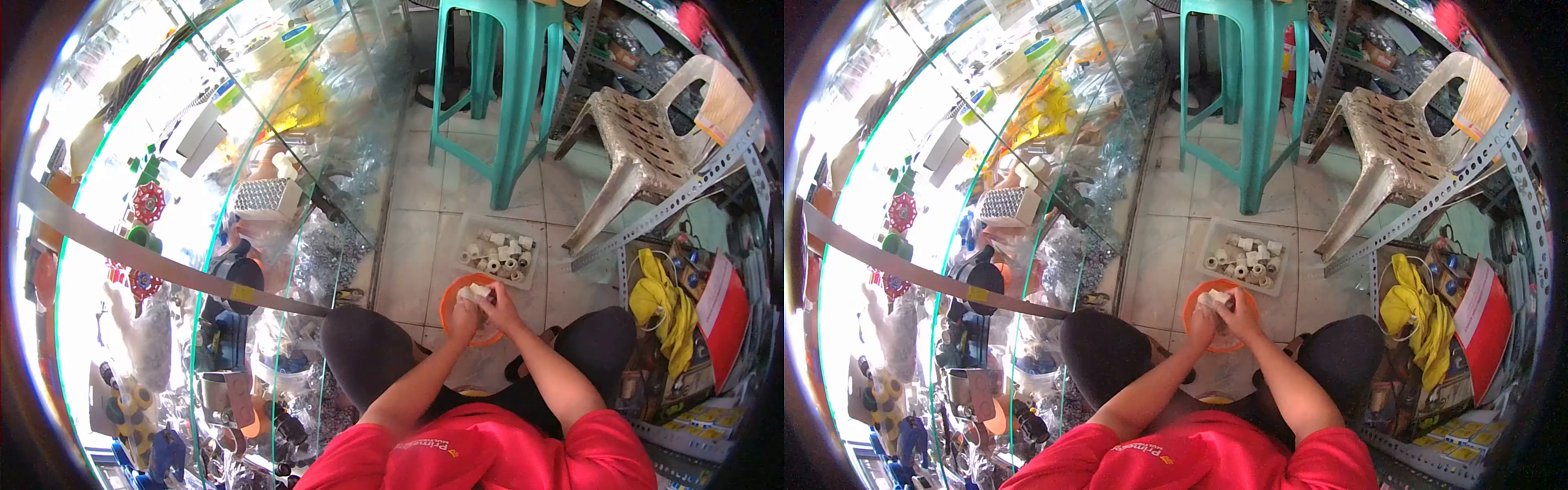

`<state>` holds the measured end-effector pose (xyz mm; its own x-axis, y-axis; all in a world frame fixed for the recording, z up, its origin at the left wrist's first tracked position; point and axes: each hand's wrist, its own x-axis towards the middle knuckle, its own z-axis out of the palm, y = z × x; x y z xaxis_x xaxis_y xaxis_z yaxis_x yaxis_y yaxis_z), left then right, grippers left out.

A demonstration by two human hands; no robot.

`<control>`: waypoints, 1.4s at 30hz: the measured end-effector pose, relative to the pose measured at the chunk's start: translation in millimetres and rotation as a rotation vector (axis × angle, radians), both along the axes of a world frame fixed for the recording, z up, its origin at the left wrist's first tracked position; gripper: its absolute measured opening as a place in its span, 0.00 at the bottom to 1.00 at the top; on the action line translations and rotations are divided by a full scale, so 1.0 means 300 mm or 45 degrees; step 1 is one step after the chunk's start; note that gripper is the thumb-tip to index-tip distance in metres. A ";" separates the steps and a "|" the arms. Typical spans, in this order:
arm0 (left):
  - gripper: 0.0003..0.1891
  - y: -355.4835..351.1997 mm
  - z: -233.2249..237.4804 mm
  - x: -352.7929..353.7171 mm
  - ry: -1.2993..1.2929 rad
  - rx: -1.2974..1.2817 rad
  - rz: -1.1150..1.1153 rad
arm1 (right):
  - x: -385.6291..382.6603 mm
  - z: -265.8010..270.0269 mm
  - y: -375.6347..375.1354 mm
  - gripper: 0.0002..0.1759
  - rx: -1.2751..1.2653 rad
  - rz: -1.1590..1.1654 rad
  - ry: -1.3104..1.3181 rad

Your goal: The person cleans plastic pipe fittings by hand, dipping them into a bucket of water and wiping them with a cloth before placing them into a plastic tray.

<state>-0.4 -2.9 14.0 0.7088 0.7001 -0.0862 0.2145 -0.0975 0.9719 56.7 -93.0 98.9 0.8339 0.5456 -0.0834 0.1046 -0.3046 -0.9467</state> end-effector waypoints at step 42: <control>0.14 0.070 0.200 0.032 -0.090 -0.626 0.185 | -0.004 -0.874 0.021 0.20 -0.058 -0.105 0.930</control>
<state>9.1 18.1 73.9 0.6230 0.6805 -0.3857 0.1243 0.4007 0.9077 55.5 -86.7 -163.3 0.5954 0.4661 -0.6544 -0.5731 -0.3245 -0.7525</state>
